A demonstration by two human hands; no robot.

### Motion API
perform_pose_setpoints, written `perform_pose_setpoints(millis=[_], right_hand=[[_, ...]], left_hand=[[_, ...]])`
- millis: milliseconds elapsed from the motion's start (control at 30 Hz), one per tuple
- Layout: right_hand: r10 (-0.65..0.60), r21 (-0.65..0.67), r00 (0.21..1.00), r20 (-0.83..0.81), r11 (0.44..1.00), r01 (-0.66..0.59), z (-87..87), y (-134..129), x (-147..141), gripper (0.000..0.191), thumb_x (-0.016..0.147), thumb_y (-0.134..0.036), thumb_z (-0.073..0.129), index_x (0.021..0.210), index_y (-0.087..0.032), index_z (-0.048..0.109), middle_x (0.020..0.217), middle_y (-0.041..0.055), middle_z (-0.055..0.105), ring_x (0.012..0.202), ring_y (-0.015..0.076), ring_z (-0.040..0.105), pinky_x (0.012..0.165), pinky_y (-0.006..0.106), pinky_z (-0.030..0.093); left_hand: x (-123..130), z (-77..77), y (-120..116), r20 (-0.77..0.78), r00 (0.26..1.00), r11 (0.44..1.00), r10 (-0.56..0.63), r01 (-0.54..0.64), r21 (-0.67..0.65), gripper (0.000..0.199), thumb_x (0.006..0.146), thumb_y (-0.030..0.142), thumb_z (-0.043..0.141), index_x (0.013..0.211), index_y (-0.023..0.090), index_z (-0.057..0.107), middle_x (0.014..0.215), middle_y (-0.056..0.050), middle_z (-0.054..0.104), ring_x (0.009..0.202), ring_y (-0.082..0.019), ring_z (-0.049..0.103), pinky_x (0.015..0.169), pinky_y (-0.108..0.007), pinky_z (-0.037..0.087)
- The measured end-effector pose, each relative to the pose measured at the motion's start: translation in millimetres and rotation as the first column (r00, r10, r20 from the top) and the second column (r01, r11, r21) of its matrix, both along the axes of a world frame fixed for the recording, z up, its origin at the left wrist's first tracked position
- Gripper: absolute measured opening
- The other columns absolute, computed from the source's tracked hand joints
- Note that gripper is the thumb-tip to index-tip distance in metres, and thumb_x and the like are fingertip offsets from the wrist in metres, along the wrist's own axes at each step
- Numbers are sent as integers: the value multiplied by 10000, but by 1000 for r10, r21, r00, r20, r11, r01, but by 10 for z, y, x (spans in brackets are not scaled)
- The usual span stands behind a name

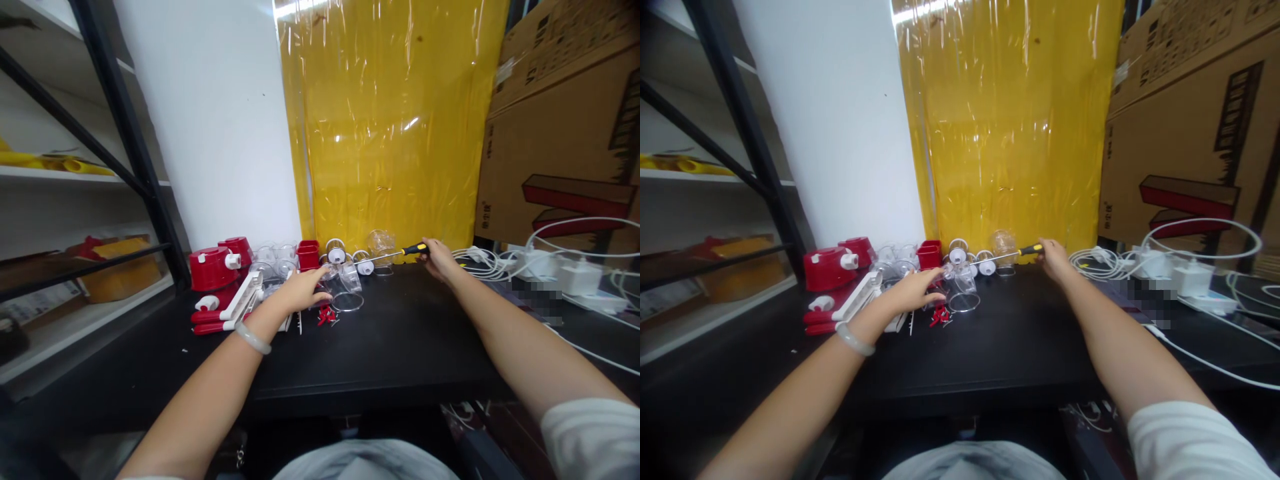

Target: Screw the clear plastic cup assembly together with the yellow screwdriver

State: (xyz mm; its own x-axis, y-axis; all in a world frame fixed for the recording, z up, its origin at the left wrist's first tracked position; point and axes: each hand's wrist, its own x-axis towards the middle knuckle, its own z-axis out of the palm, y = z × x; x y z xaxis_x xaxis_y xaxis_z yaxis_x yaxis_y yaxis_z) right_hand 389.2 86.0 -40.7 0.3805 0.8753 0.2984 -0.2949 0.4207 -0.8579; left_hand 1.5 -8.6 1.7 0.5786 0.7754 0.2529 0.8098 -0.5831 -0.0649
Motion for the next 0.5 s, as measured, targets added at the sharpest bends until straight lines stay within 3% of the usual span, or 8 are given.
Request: perform_pose_setpoints(millis=[133, 233, 300, 400, 500], right_hand=[[32, -36, 995, -99, 999, -35, 46, -21, -9, 148, 743, -238, 643, 743, -224, 495, 617, -33, 541, 497, 113, 528, 479, 248, 479], [86, -20, 986, -143, 996, -90, 39, -7, 7, 122, 764, -282, 624, 739, -220, 522, 638, -15, 575, 522, 135, 576, 492, 267, 500], [19, -43, 994, -110, 999, -24, 13, 22, 16, 221, 815, -393, 626, 731, -220, 517, 618, -15, 573, 486, 134, 566, 471, 263, 487], [-180, -40, 981, 68, 982, 183, -49, 77, 36, 384, 808, -548, 674, 703, -226, 494, 549, -37, 522, 419, 117, 509, 413, 234, 426], [-255, 3, 947, 196, 966, 260, -110, 129, 69, 385, 759, -499, 743, 674, -233, 478, 472, -61, 442, 385, 106, 441, 369, 215, 350]], left_hand=[[0, -2, -1, 10, 1000, 1000, 5, -4, -10, 605, 928, 435, 667, 1438, 243, 406, 1428, -169, 576, 1309, -343, 541, 1133, -579, 299], [5, 8, -15, 23, 1000, 1000, 10, -9, -28, 616, 933, 422, 665, 1452, 227, 396, 1452, -173, 555, 1338, -351, 516, 1142, -598, 285], [10, 17, -28, 29, 999, 999, 15, -14, -40, 623, 936, 418, 663, 1459, 221, 389, 1466, -176, 542, 1352, -352, 503, 1146, -610, 274], [6, 20, -29, 28, 999, 999, 19, -18, -49, 638, 938, 425, 659, 1472, 227, 373, 1494, -178, 512, 1365, -355, 489, 1145, -621, 271], [-16, -1, 4, 25, 1000, 999, 7, -7, -32, 639, 941, 443, 647, 1477, 242, 363, 1508, -173, 497, 1370, -355, 486, 1136, -604, 296]])
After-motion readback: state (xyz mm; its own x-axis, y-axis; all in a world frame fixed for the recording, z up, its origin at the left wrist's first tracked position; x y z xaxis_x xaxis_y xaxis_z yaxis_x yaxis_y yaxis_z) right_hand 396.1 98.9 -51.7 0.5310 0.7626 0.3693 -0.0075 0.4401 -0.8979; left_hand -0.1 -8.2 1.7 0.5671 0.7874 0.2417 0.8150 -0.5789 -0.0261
